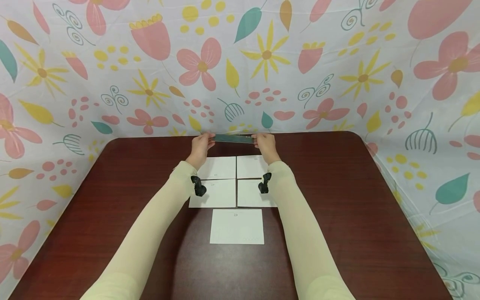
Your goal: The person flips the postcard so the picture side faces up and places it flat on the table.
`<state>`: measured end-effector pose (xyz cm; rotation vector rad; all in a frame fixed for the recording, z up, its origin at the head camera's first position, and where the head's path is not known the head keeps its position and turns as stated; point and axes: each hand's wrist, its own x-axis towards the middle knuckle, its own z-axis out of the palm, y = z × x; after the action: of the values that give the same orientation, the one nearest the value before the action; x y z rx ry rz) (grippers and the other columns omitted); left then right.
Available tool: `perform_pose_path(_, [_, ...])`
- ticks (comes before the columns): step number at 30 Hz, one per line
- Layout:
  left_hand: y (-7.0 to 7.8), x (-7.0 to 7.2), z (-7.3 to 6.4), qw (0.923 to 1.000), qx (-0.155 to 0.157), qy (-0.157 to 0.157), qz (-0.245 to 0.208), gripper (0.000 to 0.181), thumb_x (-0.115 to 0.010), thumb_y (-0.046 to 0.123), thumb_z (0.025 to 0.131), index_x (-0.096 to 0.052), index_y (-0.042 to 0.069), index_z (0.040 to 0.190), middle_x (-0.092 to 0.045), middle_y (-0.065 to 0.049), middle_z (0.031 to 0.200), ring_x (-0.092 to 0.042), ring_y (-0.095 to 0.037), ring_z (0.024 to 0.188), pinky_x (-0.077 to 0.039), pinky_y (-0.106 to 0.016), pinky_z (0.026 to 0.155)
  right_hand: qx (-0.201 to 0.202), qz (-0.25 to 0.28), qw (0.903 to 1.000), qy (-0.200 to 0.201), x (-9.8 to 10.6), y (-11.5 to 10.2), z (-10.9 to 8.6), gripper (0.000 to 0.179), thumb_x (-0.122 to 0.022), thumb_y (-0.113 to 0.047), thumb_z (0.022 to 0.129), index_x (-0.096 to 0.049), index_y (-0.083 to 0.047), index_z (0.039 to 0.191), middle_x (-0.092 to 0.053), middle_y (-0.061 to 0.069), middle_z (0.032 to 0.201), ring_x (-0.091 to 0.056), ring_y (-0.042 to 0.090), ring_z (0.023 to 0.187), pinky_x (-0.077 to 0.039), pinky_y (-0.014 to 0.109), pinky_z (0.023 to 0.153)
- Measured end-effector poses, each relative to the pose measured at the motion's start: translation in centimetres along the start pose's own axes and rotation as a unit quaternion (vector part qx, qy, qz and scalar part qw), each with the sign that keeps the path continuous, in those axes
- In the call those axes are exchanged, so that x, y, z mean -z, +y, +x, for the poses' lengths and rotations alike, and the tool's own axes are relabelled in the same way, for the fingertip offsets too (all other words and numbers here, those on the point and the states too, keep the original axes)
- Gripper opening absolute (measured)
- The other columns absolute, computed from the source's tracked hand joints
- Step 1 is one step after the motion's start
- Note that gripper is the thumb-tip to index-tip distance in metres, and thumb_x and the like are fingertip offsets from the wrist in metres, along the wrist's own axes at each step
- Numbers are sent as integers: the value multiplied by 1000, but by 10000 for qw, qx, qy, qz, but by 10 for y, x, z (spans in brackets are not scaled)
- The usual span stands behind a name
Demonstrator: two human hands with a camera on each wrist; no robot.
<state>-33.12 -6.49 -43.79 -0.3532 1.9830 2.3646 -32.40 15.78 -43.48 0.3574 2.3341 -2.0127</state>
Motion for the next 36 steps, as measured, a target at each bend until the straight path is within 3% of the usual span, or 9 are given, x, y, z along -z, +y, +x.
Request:
perform_pose_path(6, [-1, 3, -3, 9978, -120, -85, 645, 28, -58, 12, 97, -65, 0, 122, -56, -13, 132, -57, -32, 115, -44, -39, 101, 331, -383, 9978, -433, 4, 5, -4, 37, -52, -19, 100, -57, 1, 131, -52, 18, 136, -54, 31, 118, -45, 40, 101])
perform_pose_path(14, [-4, 5, -3, 9930, -205, -152, 1153, 28, -59, 6, 96, -63, 0, 122, -58, -18, 121, -57, -31, 111, -47, -41, 98, 515, -614, 9954, -529, 3, 8, -5, 42, -54, -5, 97, -50, 1, 138, -51, 22, 128, -54, 34, 112, -47, 43, 99])
perform_pose_path(20, [-6, 5, -3, 9885, -136, -130, 1499, 32, -61, 8, 95, -61, 0, 126, -61, -18, 117, -59, -30, 109, -49, -40, 95, 192, -595, 9978, -220, 1, 8, -4, 39, -58, -6, 95, -54, 1, 134, -56, 23, 126, -57, 35, 112, -48, 41, 97])
perform_pose_path(25, [-6, 3, -2, 9830, -255, -113, 1812, 32, -62, 8, 94, -62, 1, 125, -61, -17, 117, -60, -29, 106, -51, -39, 91, 19, -479, 9986, -220, -1, 9, -2, 41, -58, -5, 95, -53, -1, 136, -57, 21, 122, -58, 34, 111, -50, 38, 94])
perform_pose_path(28, [-8, 2, 0, 9758, -360, -90, 2156, 34, -64, 8, 93, -61, 2, 127, -61, -16, 111, -60, -29, 101, -51, -38, 87, -35, -520, 9982, -284, -2, 10, -1, 45, -59, -5, 94, -50, -3, 139, -58, 17, 112, -58, 33, 109, -51, 37, 92])
perform_pose_path(31, [-9, 1, 1, 9636, -392, -108, 2642, 38, -66, 9, 92, -60, 3, 129, -60, -16, 108, -59, -28, 97, -51, -39, 85, -50, -666, 9973, -316, -4, 11, 0, 48, -60, -5, 94, -48, -4, 141, -55, 11, 103, -58, 33, 108, -52, 37, 92])
perform_pose_path(36, [-12, -1, 4, 9439, -488, -221, 3259, 42, -65, 11, 92, -56, 1, 132, -60, -17, 112, -58, -29, 102, -51, -40, 86, 32, -964, 9951, -230, -7, 12, 1, 50, -61, -5, 93, -48, -3, 141, -56, 15, 106, -59, 34, 107, -51, 39, 93])
